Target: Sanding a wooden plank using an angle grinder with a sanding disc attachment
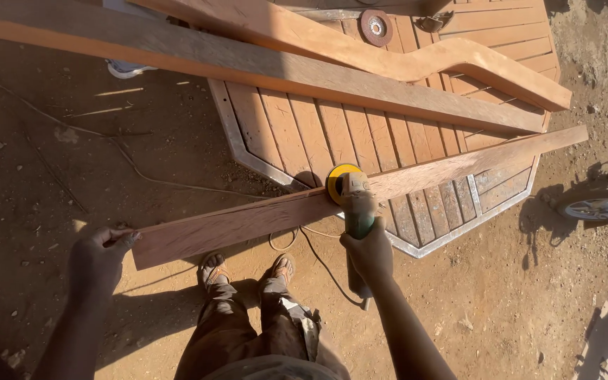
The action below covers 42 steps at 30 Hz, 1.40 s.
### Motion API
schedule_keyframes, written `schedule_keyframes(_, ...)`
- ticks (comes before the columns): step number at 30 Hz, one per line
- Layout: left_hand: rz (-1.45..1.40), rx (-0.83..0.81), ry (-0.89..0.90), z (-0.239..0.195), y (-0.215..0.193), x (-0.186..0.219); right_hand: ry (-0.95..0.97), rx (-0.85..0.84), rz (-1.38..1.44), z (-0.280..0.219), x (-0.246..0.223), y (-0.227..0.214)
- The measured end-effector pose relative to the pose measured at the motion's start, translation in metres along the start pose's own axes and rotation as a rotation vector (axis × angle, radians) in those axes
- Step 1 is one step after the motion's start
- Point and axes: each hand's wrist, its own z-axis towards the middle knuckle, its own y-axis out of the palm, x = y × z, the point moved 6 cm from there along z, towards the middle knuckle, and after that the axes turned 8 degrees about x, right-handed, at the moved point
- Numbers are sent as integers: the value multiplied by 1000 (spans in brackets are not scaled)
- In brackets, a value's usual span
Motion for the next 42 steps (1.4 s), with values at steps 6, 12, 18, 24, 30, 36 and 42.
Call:
schedule_keyframes(6, 20, -30, -77, -8, -4, 11, -293, -154, -142, -60, -23, 58)
schedule_keyframes(12, -125, -76, -210, -16, 3, 12, -380, -198, -215, -63, -29, 50)
schedule_keyframes(18, -109, -80, -189, -14, 2, 4, -93, -3, -102, 15, 24, -1)
schedule_keyframes(24, -383, -69, -305, -10, 13, -24, 39, 62, -19, 25, 22, -22)
schedule_keyframes(30, -978, -106, -647, -16, 35, -75, -248, -87, -116, -65, -54, 43)
schedule_keyframes(36, -1337, -76, -706, -41, 28, -71, -800, -297, -182, -162, -117, 119)
schedule_keyframes(42, -1188, 130, -728, -42, 19, -95, -841, -280, -215, -154, -110, 102)
